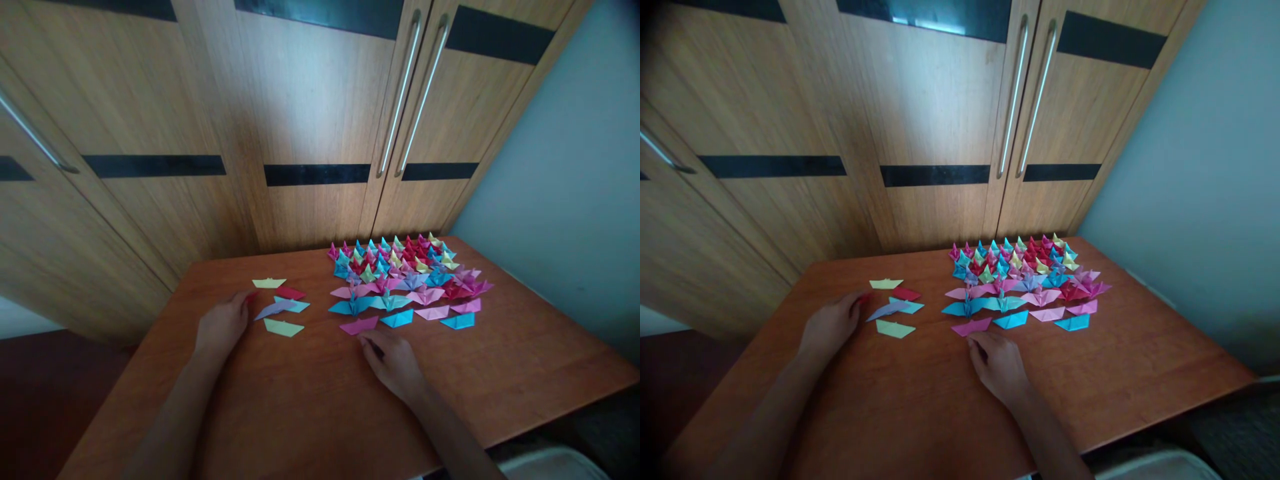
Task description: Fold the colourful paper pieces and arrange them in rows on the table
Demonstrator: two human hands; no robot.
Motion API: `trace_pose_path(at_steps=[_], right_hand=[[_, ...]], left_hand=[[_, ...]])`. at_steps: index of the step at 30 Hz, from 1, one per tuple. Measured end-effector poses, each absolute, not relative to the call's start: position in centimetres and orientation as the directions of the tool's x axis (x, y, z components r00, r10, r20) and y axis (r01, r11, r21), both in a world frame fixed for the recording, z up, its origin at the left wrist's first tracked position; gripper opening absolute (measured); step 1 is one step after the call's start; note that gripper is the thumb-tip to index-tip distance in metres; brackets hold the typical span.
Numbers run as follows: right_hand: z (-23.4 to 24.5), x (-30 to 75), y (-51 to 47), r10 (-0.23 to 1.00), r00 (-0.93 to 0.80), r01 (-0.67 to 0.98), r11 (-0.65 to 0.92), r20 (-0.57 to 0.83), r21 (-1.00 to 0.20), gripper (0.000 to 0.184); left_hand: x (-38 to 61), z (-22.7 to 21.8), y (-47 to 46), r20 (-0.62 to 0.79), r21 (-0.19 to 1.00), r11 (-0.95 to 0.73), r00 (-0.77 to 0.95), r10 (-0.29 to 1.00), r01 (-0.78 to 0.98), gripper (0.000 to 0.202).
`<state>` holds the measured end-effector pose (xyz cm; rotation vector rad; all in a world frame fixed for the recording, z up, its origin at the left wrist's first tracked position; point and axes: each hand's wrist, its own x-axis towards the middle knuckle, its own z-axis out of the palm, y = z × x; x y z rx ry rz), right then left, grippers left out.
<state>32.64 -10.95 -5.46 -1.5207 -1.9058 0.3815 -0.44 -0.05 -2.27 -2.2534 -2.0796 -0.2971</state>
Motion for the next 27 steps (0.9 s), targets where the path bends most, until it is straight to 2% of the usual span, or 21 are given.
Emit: trace_pose_path(at_steps=[6,10,14,17,20,23,27], right_hand=[[-5.5,32.6,-10.9,0.949,-0.098,0.759,0.266,0.300,-0.593,0.023],[-5.5,32.6,-10.9,0.950,-0.102,0.759,0.267,0.296,-0.593,0.023],[-5.4,32.6,-10.9,0.947,-0.101,0.755,0.272,0.304,-0.596,0.023],[-5.3,32.5,-11.0,0.942,-0.109,0.742,0.290,0.318,-0.604,0.023],[-5.1,32.1,-11.0,0.938,-0.111,0.711,0.307,0.330,-0.633,0.023],[-4.8,31.2,-11.0,0.940,-0.091,0.616,0.313,0.330,-0.723,0.021],[-4.5,29.4,-11.0,0.964,-0.058,0.374,0.260,0.258,-0.890,0.026]], left_hand=[[-1.6,-3.2,0.3,0.241,0.184,-0.114,0.068,0.968,0.976,0.036],[-2.4,-3.3,0.5,0.267,0.237,-0.064,-0.002,0.964,0.969,0.031],[-2.3,-2.7,0.2,0.307,0.455,-0.043,-0.111,0.945,0.890,0.028],[-0.6,-1.7,-0.7,0.288,0.694,-0.109,-0.137,0.948,0.712,0.031],[2.5,-1.0,-2.4,0.161,0.900,-0.113,-0.082,0.984,0.420,0.034],[6.2,-1.1,-4.6,0.053,0.973,-0.069,0.079,0.995,0.219,0.028],[10.3,-2.0,-7.5,-0.026,0.999,0.015,0.275,0.961,0.041,0.023]])
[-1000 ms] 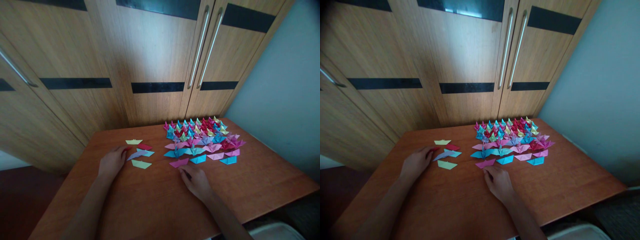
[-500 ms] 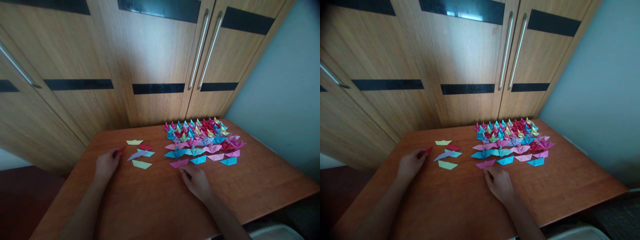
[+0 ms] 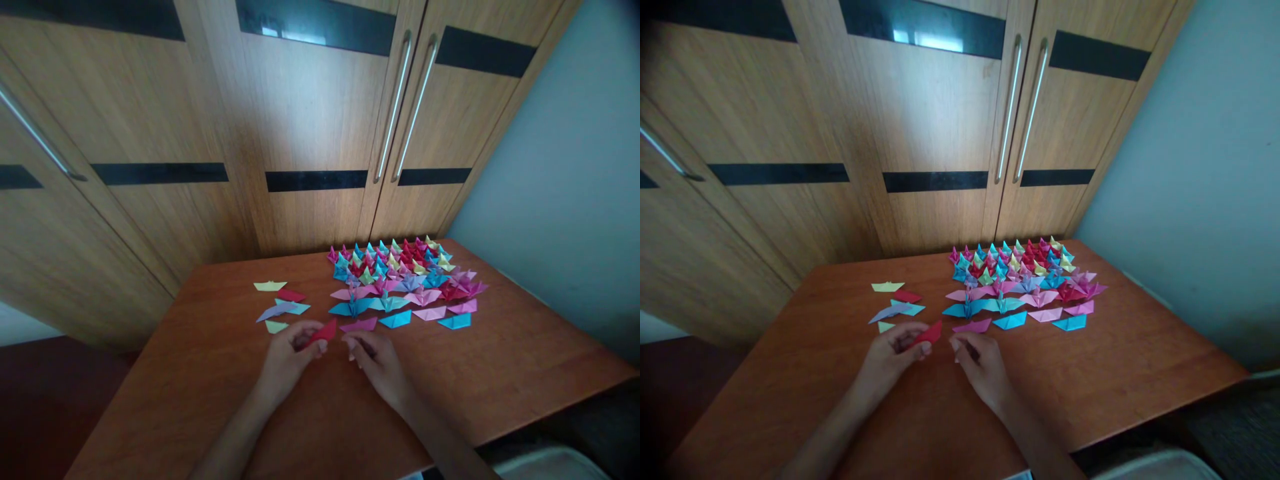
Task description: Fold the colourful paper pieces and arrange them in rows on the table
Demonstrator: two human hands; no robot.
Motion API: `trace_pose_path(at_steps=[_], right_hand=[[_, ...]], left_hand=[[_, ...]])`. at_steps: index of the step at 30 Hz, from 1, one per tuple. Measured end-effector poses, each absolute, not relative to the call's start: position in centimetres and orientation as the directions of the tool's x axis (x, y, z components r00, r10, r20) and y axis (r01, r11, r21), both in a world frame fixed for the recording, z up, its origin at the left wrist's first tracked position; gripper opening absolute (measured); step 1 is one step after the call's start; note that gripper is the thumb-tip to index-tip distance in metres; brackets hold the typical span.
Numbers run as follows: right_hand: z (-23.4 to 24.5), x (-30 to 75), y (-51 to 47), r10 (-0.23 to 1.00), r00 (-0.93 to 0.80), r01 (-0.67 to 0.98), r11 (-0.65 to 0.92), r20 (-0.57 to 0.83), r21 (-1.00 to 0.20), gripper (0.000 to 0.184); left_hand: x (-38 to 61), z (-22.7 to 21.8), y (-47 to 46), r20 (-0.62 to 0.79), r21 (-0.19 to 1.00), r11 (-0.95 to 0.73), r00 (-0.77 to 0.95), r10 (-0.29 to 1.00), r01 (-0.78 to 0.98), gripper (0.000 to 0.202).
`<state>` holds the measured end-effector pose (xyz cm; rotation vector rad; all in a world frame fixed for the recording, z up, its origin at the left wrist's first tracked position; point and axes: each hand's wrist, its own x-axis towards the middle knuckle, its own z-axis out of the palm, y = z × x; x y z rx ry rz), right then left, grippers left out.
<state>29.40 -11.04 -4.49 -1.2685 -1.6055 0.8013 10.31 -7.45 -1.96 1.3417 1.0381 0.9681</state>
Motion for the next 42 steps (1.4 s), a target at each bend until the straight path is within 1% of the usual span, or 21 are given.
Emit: trace_pose_path(at_steps=[3,5,9,12,14,16,23,25,28,32,37,39,42], right_hand=[[-4.5,28.2,-11.0,0.970,-0.092,0.186,0.238,0.224,-0.953,0.029],[-4.7,27.7,-10.9,0.971,-0.108,0.141,0.227,0.213,-0.964,0.026],[-5.0,27.5,-10.9,0.976,-0.102,0.158,0.206,0.191,-0.966,0.023],[-4.9,27.8,-11.1,0.978,-0.075,0.206,0.204,0.193,-0.957,0.021],[-4.8,27.9,-11.4,0.981,-0.041,0.247,0.194,0.190,-0.950,0.019],[-4.7,28.0,-11.5,0.983,-0.022,0.269,0.180,0.181,-0.946,0.017],[-4.5,27.9,-11.4,0.981,-0.049,0.283,0.192,0.186,-0.940,0.013],[-4.4,28.0,-11.5,0.983,-0.045,0.275,0.184,0.179,-0.944,0.015],[-4.5,28.1,-11.6,0.986,-0.049,0.216,0.168,0.161,-0.962,0.021],[-4.4,28.2,-11.7,0.983,-0.063,0.153,0.183,0.175,-0.971,0.029],[-4.0,28.3,-11.7,0.983,-0.036,0.170,0.183,0.179,-0.968,0.035],[-4.1,28.5,-11.6,0.985,-0.006,0.186,0.170,0.171,-0.968,0.035],[-4.3,29.1,-11.4,0.985,0.088,0.177,0.132,0.149,-0.975,0.033]], left_hand=[[11.9,-2.4,-8.8,-0.035,0.999,0.024,0.343,0.939,0.038,0.027],[12.2,-2.5,-9.1,-0.018,0.998,-0.004,0.350,0.937,0.060,0.031],[11.8,-2.6,-9.1,-0.013,0.996,-0.017,0.351,0.936,0.083,0.031],[11.5,-2.9,-8.9,-0.068,0.996,0.043,0.387,0.920,0.073,0.022],[11.3,-3.1,-8.9,-0.118,0.991,0.080,0.413,0.903,0.106,0.015],[11.1,-3.1,-8.9,-0.137,0.986,0.081,0.431,0.892,0.147,0.016],[10.9,-2.4,-9.0,-0.043,0.964,-0.069,0.403,0.914,0.258,0.013],[10.9,-2.3,-9.1,-0.036,0.955,-0.088,0.403,0.914,0.285,0.013],[10.8,-2.4,-9.0,-0.052,0.949,-0.075,0.387,0.920,0.305,0.014],[10.6,-2.6,-8.8,-0.080,0.960,-0.015,0.329,0.941,0.278,0.018],[10.4,-2.5,-8.6,-0.122,0.982,0.056,0.377,0.918,0.181,0.019],[10.3,-2.4,-8.5,-0.141,0.983,0.080,0.401,0.905,0.167,0.021],[10.0,-2.5,-8.4,-0.147,0.984,0.091,0.418,0.896,0.151,0.025]])
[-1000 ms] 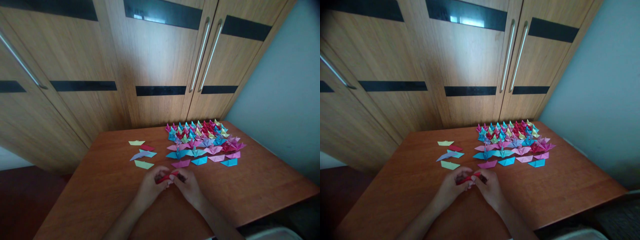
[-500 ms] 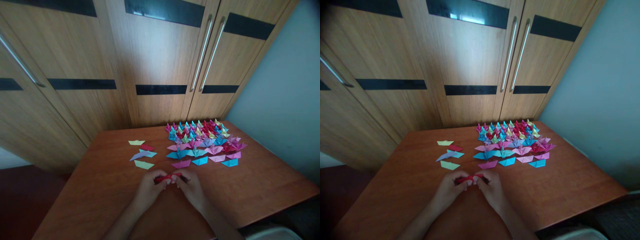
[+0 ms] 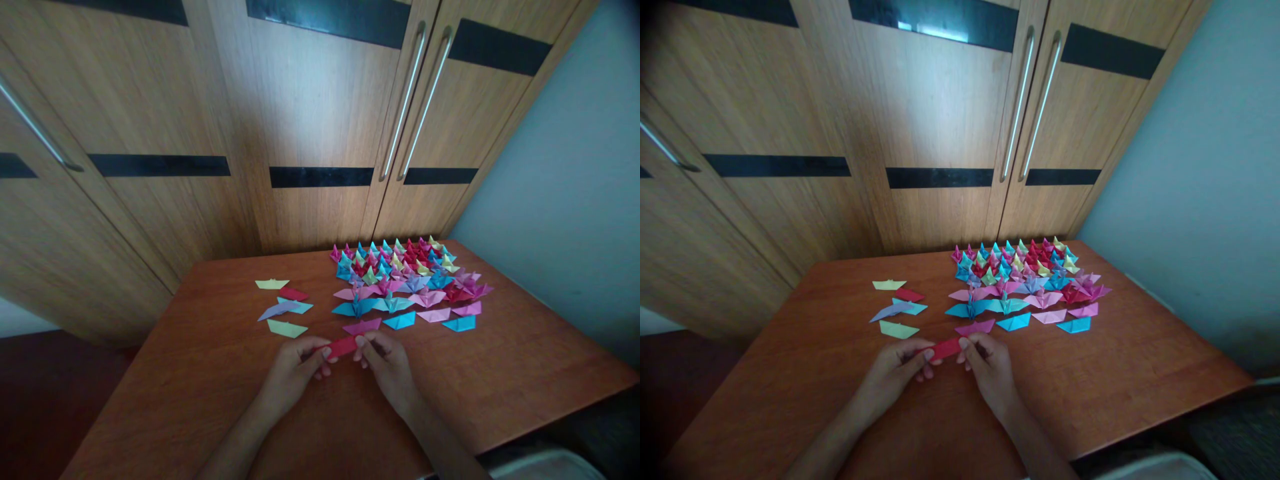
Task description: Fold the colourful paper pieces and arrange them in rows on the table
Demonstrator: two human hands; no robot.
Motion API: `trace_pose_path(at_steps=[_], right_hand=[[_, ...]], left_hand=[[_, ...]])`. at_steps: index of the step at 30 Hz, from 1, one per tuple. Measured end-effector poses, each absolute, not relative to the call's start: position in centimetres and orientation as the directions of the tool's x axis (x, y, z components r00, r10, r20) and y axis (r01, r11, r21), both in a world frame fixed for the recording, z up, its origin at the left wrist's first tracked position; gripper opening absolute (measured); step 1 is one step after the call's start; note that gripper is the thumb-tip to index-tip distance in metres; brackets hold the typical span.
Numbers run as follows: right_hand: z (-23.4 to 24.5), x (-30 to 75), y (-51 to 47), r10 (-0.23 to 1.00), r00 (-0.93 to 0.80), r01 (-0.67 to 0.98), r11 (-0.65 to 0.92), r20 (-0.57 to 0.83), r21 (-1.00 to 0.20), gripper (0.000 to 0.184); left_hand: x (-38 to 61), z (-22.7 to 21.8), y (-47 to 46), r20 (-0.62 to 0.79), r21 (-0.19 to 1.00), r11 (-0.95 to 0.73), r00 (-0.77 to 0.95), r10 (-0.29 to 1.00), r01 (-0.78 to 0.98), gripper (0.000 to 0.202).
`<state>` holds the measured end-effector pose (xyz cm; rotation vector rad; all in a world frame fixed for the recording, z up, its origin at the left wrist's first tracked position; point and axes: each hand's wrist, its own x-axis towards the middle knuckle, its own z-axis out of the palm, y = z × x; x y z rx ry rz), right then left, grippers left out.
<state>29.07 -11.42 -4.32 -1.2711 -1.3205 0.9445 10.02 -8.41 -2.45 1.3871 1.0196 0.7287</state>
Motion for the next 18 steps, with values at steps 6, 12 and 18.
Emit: trace_pose_path(at_steps=[6,12,18], right_hand=[[-4.6,29.5,-11.3,0.981,0.137,0.168,0.114,0.138,-0.979,0.024],[-4.5,28.9,-11.6,0.985,0.091,0.273,0.118,0.148,-0.955,0.030],[-5.2,32.4,-12.3,0.947,0.299,0.202,0.057,0.117,-0.978,0.034]], left_hand=[[9.8,-2.5,-8.3,-0.150,0.983,0.095,0.384,0.911,0.160,0.027],[10.1,-2.3,-8.5,-0.160,0.983,0.107,0.412,0.897,0.149,0.027],[9.7,-1.5,-8.4,-0.155,0.984,0.119,0.300,0.941,0.134,0.023]])
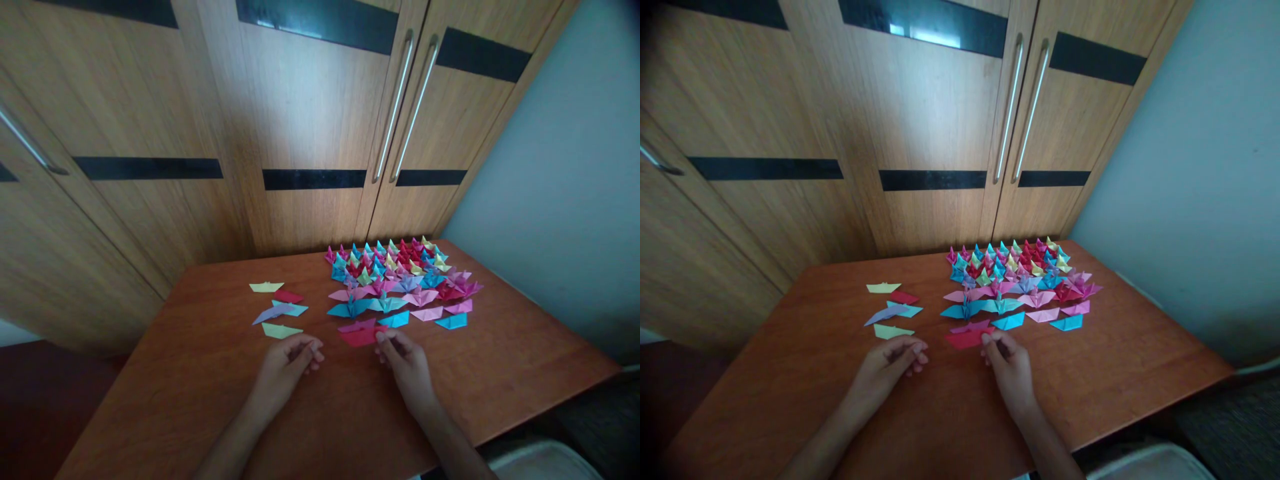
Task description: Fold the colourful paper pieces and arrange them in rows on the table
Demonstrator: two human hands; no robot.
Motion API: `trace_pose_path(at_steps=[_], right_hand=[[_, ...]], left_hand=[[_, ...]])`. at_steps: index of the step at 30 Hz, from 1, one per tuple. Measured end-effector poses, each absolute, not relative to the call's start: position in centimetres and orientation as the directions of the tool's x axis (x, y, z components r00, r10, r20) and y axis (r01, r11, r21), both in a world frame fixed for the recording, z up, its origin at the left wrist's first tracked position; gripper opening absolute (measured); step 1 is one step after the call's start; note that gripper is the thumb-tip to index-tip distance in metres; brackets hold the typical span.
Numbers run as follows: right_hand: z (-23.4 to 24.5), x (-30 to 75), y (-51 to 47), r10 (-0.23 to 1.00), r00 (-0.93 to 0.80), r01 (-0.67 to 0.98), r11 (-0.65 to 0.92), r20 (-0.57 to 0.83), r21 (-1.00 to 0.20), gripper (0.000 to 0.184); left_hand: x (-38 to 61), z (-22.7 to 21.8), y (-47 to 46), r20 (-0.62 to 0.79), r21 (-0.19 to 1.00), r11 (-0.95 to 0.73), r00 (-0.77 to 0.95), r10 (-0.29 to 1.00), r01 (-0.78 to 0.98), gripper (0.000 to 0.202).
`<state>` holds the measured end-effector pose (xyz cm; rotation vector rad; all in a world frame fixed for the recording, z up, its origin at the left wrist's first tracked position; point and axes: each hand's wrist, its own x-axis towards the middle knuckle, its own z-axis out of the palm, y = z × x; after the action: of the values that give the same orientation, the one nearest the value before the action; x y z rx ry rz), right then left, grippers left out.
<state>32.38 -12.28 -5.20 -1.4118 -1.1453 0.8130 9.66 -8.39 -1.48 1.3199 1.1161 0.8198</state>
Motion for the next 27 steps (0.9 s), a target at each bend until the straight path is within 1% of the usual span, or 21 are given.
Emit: trace_pose_path(at_steps=[3,5,8,10,12,14,15,16,18,21,22,24,27], right_hand=[[-5.6,36.7,-13.3,0.926,0.373,0.206,-0.021,0.059,-0.978,0.035],[-5.8,40.0,-13.9,0.913,0.409,0.239,-0.098,0.008,-0.966,0.036],[-6.1,44.5,-14.2,0.905,0.425,0.379,-0.206,-0.028,-0.902,0.039],[-6.1,46.5,-14.1,0.909,0.415,0.512,-0.264,-0.033,-0.818,0.040],[-6.1,47.6,-13.8,0.900,0.435,0.637,-0.335,-0.036,-0.694,0.041],[-6.1,47.8,-13.8,0.877,0.481,0.722,-0.395,0.001,-0.569,0.041],[-6.2,47.5,-13.9,0.865,0.500,0.752,-0.409,0.044,-0.517,0.040],[-6.4,47.2,-14.1,0.855,0.508,0.781,-0.407,0.102,-0.474,0.040],[-7.0,46.1,-14.7,0.847,0.467,0.847,-0.345,0.254,-0.405,0.039],[-8.0,44.3,-15.6,0.852,0.264,0.945,-0.134,0.453,-0.298,0.039],[-8.2,43.7,-15.9,0.856,0.187,0.964,-0.067,0.482,-0.256,0.039],[-8.4,42.9,-16.3,0.876,0.076,0.984,0.011,0.477,-0.177,0.039],[-8.3,42.2,-16.5,0.907,0.038,0.995,0.005,0.419,-0.102,0.038]], left_hand=[[9.5,-1.4,-8.3,-0.148,0.982,0.111,0.251,0.957,0.154,0.022],[9.4,-1.6,-8.2,-0.138,0.982,0.100,0.245,0.960,0.162,0.022],[9.5,-1.8,-8.2,-0.128,0.981,0.085,0.254,0.959,0.175,0.022],[9.5,-1.9,-8.2,-0.127,0.980,0.081,0.259,0.958,0.180,0.023],[9.5,-1.8,-8.2,-0.124,0.981,0.080,0.260,0.958,0.175,0.023],[9.4,-1.6,-8.2,-0.124,0.981,0.080,0.254,0.959,0.175,0.023],[9.4,-1.5,-8.1,-0.123,0.981,0.080,0.248,0.961,0.179,0.024],[9.4,-1.4,-8.1,-0.124,0.980,0.080,0.245,0.962,0.184,0.024],[9.3,-1.2,-8.0,-0.125,0.978,0.079,0.240,0.963,0.194,0.024],[9.3,-1.1,-8.0,-0.119,0.978,0.071,0.244,0.963,0.198,0.024],[9.2,-1.1,-8.0,-0.119,0.977,0.070,0.242,0.963,0.200,0.024],[9.2,-1.3,-8.0,-0.120,0.976,0.072,0.233,0.965,0.205,0.024],[9.2,-1.5,-7.9,-0.125,0.974,0.075,0.230,0.965,0.214,0.024]])
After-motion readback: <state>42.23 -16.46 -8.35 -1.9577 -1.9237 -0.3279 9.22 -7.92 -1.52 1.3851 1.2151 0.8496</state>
